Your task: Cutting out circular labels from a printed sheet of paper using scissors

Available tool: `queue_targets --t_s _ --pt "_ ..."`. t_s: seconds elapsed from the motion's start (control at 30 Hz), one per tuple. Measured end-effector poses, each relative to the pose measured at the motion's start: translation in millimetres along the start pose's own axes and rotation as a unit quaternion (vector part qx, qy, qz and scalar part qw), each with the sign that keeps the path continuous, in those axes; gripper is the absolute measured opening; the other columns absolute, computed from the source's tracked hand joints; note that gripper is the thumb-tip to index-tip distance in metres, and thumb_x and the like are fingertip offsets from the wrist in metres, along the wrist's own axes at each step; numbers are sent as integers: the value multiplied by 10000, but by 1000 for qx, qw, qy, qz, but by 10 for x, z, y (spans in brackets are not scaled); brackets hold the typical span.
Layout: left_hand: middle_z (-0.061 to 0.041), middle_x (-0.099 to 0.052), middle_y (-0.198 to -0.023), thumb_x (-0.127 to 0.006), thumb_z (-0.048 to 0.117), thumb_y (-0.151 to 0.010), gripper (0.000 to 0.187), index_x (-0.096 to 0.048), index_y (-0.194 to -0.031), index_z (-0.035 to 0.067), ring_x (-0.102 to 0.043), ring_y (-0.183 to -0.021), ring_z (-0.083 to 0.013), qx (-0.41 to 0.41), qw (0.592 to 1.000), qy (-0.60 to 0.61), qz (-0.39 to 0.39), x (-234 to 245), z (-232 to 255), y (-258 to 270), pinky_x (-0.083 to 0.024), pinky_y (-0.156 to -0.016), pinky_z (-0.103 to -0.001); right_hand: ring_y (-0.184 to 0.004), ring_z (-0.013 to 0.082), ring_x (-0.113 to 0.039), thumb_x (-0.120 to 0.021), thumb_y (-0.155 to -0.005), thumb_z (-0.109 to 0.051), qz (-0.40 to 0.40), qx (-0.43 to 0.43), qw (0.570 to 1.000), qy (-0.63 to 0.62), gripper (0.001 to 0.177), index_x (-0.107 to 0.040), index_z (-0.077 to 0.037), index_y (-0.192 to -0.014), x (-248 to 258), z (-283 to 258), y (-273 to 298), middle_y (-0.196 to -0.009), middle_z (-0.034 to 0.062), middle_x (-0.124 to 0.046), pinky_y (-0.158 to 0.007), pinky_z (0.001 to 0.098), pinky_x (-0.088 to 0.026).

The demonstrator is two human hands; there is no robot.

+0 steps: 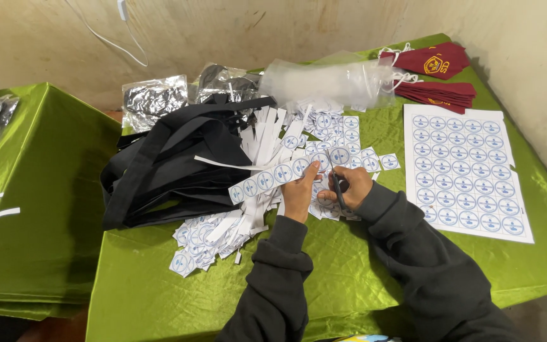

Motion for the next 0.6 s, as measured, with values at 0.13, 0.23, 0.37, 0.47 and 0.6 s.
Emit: queue_targets --t_s 0.13,0.23,0.37,0.47,0.6 --pt "-94 -787 -861 -816 244 -875 257 -785 -1000 22 -729 -719 -103 0 1000 0 4 28 -74 -8 -585 -733 -265 -448 181 -682 -936 -746 -230 -7 -1 1000 6 349 -648 -35 -771 -2 20 -8 -583 83 -698 -470 272 -545" --pt "-102 -786 -873 -817 260 -876 289 -780 -1012 8 -730 -732 -112 4 1000 -5 3 48 -89 6 -583 -742 -283 -438 179 -681 -953 -733 -248 -2 11 1000 3 377 -643 -37 -781 0 70 -7 -581 79 -695 -457 267 -541" --pt "-93 -785 -873 -828 260 -866 293 -780 -1013 11 -727 -730 -109 7 1000 -1 7 50 -140 -12 -577 -746 -281 -441 178 -686 -955 -730 -253 -7 1 1000 9 381 -640 -44 -774 1 83 -12 -586 72 -698 -457 266 -543" --pt "-99 -785 -880 -824 258 -874 291 -777 -1024 13 -729 -730 -114 9 1000 -9 7 57 -185 -20 -576 -743 -280 -455 192 -690 -952 -736 -247 -9 -2 1000 10 378 -640 -39 -782 -5 63 -8 -601 90 -703 -465 282 -546" --pt "-100 -785 -887 -826 253 -870 290 -776 -1021 10 -731 -734 -116 5 1000 -3 6 6 -25 1 -576 -748 -287 -461 189 -689 -953 -740 -246 -6 -4 1000 6 385 -634 -35 -785 -6 75 -2 -609 95 -700 -466 284 -542"
Point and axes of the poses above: each hand's wrist, its own y-axis away from the middle knuckle, its own x-axis out of the back of the hand, z = x × y, the point moved 4 cm from there along -y, towards the middle knuckle
